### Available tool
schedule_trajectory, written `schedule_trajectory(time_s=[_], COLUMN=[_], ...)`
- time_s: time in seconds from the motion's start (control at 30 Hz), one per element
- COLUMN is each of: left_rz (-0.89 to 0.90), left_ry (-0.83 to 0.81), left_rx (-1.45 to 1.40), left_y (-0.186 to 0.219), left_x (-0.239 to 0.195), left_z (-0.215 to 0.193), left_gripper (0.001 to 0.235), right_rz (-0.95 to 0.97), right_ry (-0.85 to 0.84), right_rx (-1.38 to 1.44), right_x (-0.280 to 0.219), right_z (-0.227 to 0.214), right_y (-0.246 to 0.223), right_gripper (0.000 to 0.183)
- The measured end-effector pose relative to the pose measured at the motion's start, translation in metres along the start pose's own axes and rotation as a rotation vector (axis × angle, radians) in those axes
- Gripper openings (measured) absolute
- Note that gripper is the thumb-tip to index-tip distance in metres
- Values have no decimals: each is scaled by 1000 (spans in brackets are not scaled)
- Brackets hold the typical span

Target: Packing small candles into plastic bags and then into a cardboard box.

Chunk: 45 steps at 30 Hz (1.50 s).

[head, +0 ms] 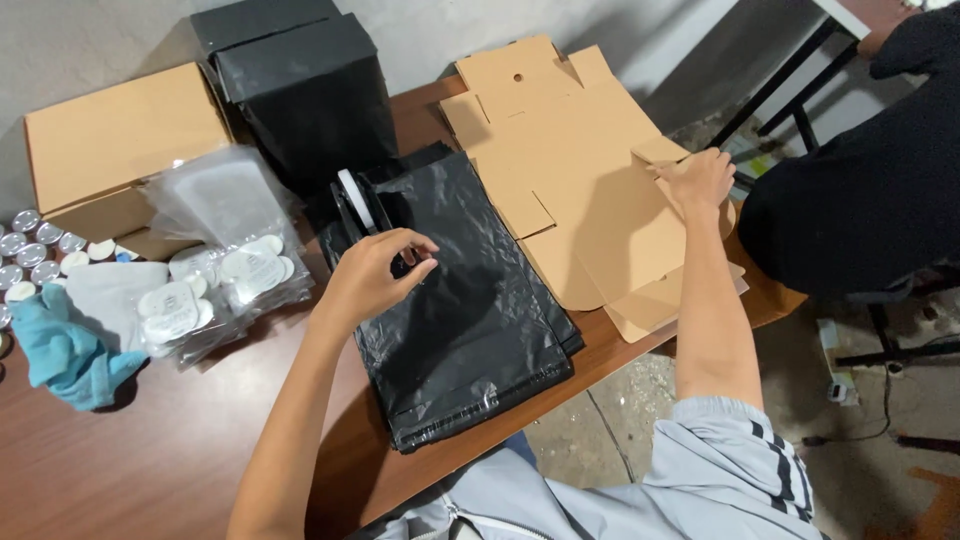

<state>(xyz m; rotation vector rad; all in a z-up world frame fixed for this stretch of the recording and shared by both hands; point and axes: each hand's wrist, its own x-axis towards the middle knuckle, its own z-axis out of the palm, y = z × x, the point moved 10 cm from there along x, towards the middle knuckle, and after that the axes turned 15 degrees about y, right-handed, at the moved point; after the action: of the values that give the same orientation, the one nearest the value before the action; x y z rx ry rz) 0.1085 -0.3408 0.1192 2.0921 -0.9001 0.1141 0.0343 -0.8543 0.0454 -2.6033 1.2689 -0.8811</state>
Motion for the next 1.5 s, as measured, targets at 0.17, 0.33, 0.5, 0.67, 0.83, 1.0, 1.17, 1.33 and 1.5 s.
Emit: schedule_trajectory(time_s=[0.17,0.33,0.5,0.67,0.83,1.0,1.17,1.33,1.5], left_rz=[-46,-121,-426,-662,-790,-936,-870,-781,-352], left_ry=[-69,-126,-114,-57,-9,-120,-174,133,256], left_rx=[-26,-62,-325,-518,-666,-921,-1408,-1499,-1495], left_y=[7,11,-25,-43,-36,-27,17,-1,17], left_x=[10,17,30,64,101,123,144,164,125], left_z=[22,42,89,133,153,200,192,149,40], left_gripper=[16,24,44,77,93,102,110,73,45], right_rz=[21,-8,146,-57,-305,-528,-451,-431,-403], right_ry=[-64,-75,-162,-78,-43,-9,11,59,38], right_rx=[91,162,271,444,648,697,672,680,816], right_x=[43,56,13,11,23,14,15,12,17], right_z=[54,5,-120,-178,-214,-279,-306,-319,-310], right_y=[57,43,-28,-36,-23,-29,-1,23,27], right_gripper=[41,38,46,18,31,33,35,31,37])
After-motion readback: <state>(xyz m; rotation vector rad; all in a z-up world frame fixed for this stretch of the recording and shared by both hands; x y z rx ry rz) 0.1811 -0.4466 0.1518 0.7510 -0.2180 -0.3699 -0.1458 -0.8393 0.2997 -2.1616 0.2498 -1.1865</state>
